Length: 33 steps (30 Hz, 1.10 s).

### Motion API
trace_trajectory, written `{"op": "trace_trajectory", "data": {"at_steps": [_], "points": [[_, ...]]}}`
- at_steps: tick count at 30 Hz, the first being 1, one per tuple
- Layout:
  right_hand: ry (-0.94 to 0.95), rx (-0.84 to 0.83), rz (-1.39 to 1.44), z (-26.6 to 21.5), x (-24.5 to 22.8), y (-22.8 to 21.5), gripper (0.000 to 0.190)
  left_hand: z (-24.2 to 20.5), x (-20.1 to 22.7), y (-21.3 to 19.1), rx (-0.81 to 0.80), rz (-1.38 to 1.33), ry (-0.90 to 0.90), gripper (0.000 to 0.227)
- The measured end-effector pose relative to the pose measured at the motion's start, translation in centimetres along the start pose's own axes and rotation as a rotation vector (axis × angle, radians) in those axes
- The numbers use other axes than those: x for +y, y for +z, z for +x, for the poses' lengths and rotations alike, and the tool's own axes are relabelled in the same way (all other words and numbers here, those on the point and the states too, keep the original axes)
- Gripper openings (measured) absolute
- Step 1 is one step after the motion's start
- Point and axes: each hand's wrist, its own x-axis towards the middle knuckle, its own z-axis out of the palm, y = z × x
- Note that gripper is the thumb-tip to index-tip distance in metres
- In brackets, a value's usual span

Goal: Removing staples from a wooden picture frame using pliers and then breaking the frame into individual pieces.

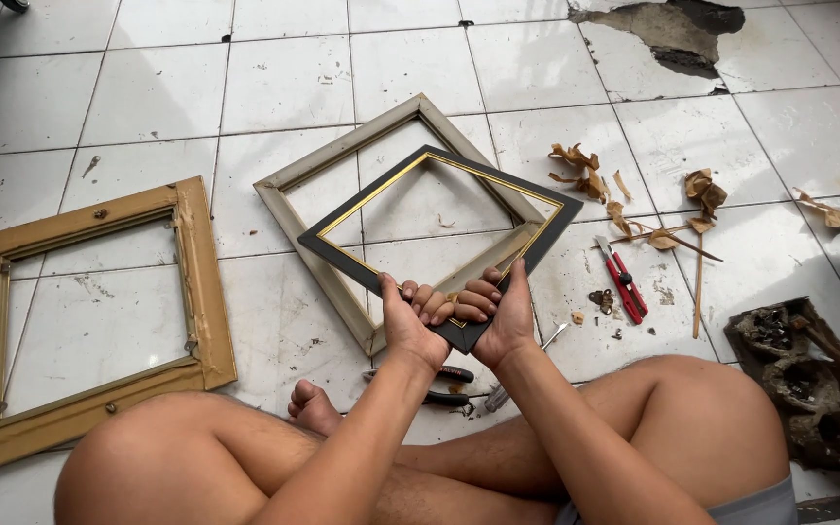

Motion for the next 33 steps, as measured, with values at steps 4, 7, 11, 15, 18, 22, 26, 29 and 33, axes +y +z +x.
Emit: {"op": "trace_trajectory", "data": {"at_steps": [4,7,11,15,18,22,26,29,33], "points": [[-0.017,-0.007,-0.04,0.2,0.3,-0.3,0.044,-0.4,0.1,0.3,-0.021,0.012,0.012,0.048],[-0.032,-0.038,-0.047,0.3,0.4,-0.4,0.045,-1.0,0.3,0.8,-0.069,-0.022,0.016,0.048],[-0.057,-0.042,-0.03,0.1,0.3,-0.4,0.045,-1.0,0.3,1.0,-0.106,-0.036,0.003,0.047],[-0.087,-0.029,-0.056,-0.2,0.4,0.0,0.043,-0.8,0.2,0.9,-0.101,-0.025,0.006,0.046],[-0.129,-0.031,-0.06,-0.1,0.3,0.3,0.043,-0.6,0.0,1.1,-0.071,-0.015,0.028,0.039],[-0.219,-0.016,-0.051,-0.8,1.0,1.8,0.04,-1.5,-1.2,2.0,0.062,0.031,0.023,0.022],[-0.353,0.105,-0.334,-1.5,1.8,2.3,0.03,-0.3,-1.4,0.5,0.123,0.242,0.139,0.021],[-0.329,0.187,-0.561,-2.2,1.3,3.0,0.032,2.7,0.4,-1.1,0.127,0.253,0.087,0.022],[-0.343,0.346,-0.534,-0.8,-0.6,0.4,0.018,3.7,5.2,-0.5,0.128,0.312,0.003,0.02]]}}
